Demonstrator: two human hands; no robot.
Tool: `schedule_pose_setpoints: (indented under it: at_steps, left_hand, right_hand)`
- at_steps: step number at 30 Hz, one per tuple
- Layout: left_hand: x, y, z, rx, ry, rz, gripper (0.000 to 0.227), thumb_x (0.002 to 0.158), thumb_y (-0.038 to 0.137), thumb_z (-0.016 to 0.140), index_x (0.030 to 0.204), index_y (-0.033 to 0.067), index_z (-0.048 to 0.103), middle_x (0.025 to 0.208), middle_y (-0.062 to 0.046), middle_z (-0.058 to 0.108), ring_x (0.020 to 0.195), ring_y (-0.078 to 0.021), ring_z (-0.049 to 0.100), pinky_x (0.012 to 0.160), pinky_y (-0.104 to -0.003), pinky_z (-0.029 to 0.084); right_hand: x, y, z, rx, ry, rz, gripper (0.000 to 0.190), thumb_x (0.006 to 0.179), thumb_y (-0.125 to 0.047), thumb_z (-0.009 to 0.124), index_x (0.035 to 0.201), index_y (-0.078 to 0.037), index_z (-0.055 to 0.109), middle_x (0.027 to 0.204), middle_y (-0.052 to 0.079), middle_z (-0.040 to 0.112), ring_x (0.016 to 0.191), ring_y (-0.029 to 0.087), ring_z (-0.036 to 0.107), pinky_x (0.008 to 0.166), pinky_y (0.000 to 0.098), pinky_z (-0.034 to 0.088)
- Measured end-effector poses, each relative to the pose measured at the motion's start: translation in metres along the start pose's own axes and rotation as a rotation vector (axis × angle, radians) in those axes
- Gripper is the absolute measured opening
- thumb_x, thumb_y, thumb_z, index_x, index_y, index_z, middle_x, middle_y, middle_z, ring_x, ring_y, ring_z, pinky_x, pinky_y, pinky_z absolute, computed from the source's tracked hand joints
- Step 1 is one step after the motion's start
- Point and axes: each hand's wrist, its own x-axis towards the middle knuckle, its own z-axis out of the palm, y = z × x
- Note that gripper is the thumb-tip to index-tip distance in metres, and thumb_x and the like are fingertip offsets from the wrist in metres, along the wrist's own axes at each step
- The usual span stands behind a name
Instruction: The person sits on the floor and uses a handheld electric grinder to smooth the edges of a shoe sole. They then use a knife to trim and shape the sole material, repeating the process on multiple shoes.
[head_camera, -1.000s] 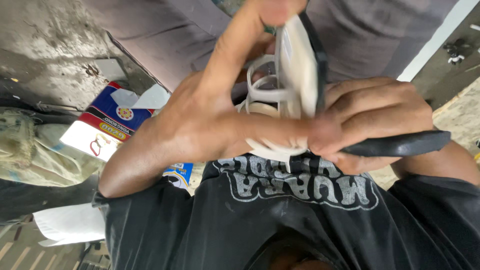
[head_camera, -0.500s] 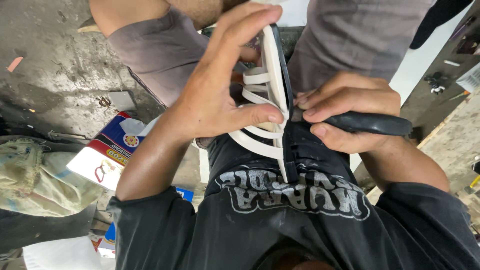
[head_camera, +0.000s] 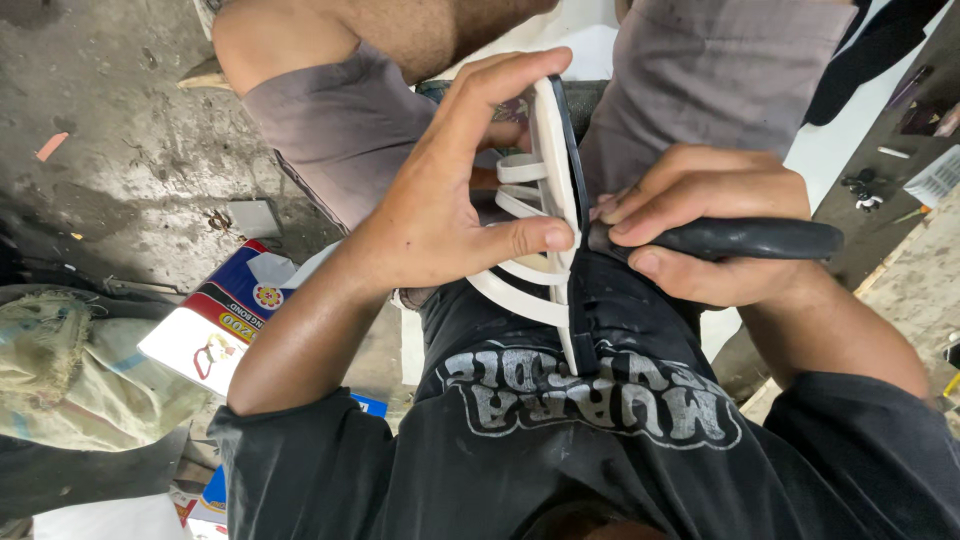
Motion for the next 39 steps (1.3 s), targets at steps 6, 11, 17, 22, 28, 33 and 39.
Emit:
schedule_pose_setpoints:
  at_steps: [6,11,17,22,28,33,39]
  left_hand:
    - [-0.001,0.001,0.008,-0.021,0.029,-0.165,0.095,0.083,0.036,0.095,0.154,0.0178,0.035,0.156,-0.011,0.037,0.138,-0.0242,0.051,0.104,-0.034,0.055]
    - [0.001,-0.017,0.007,0.043,-0.006,-0.116,0.099,0.097,0.038,0.092,0.165,0.0156,0.024,0.167,-0.013,0.032,0.156,-0.0297,0.039,0.123,-0.039,0.048]
    - [-0.002,-0.035,-0.001,0.078,-0.015,-0.076,0.106,0.095,0.038,0.094,0.165,0.0152,0.019,0.171,-0.016,0.026,0.16,-0.0315,0.033,0.125,-0.043,0.048]
    - [0.0,-0.029,0.007,-0.075,0.015,-0.29,0.106,0.083,0.039,0.092,0.161,0.0164,0.024,0.162,-0.012,0.036,0.14,-0.0283,0.05,0.106,-0.038,0.06]
    - [-0.003,-0.03,0.013,0.1,0.057,-0.05,0.104,0.091,0.032,0.097,0.162,0.0169,0.022,0.15,-0.009,0.041,0.143,-0.0236,0.047,0.112,-0.037,0.055]
    - [0.009,-0.032,0.006,-0.16,0.062,-0.116,0.103,0.094,0.023,0.093,0.164,0.0162,0.017,0.168,-0.011,0.025,0.15,-0.0257,0.043,0.116,-0.038,0.06]
    - [0.008,-0.027,-0.003,-0.402,0.028,-0.179,0.102,0.093,0.016,0.093,0.165,0.0183,0.021,0.171,-0.004,0.026,0.129,-0.0194,0.055,0.107,-0.036,0.061]
  right_hand:
    - [0.01,-0.015,-0.011,-0.035,-0.12,0.05,0.017,0.086,-0.007,0.079,0.102,-0.002,0.074,0.098,0.013,0.075,0.089,0.02,0.079,0.084,0.0295,0.065]
    - [0.017,-0.009,-0.012,-0.162,-0.115,0.196,0.018,0.083,-0.008,0.079,0.099,0.0,0.077,0.095,0.012,0.077,0.075,0.017,0.073,0.064,0.0265,0.055]
    - [-0.002,0.025,0.0,-0.002,-0.026,0.078,0.016,0.092,-0.008,0.076,0.106,0.0,0.073,0.104,0.013,0.074,0.094,0.021,0.077,0.086,0.0287,0.062]
    - [-0.005,0.025,0.001,-0.023,-0.017,0.11,0.016,0.089,-0.006,0.077,0.104,0.0,0.074,0.102,0.014,0.074,0.091,0.021,0.076,0.082,0.0278,0.06]
    - [0.018,0.006,-0.008,-0.06,-0.164,0.173,0.02,0.082,-0.003,0.079,0.101,0.001,0.077,0.095,0.012,0.076,0.083,0.019,0.076,0.071,0.0266,0.059]
    - [0.034,0.005,-0.015,-0.097,-0.173,0.062,0.018,0.087,-0.001,0.076,0.105,0.002,0.074,0.101,0.014,0.074,0.096,0.023,0.076,0.085,0.0304,0.06]
    - [0.025,0.014,-0.011,0.036,-0.048,0.03,0.015,0.089,-0.002,0.073,0.104,0.001,0.071,0.102,0.015,0.072,0.101,0.026,0.075,0.094,0.0323,0.061]
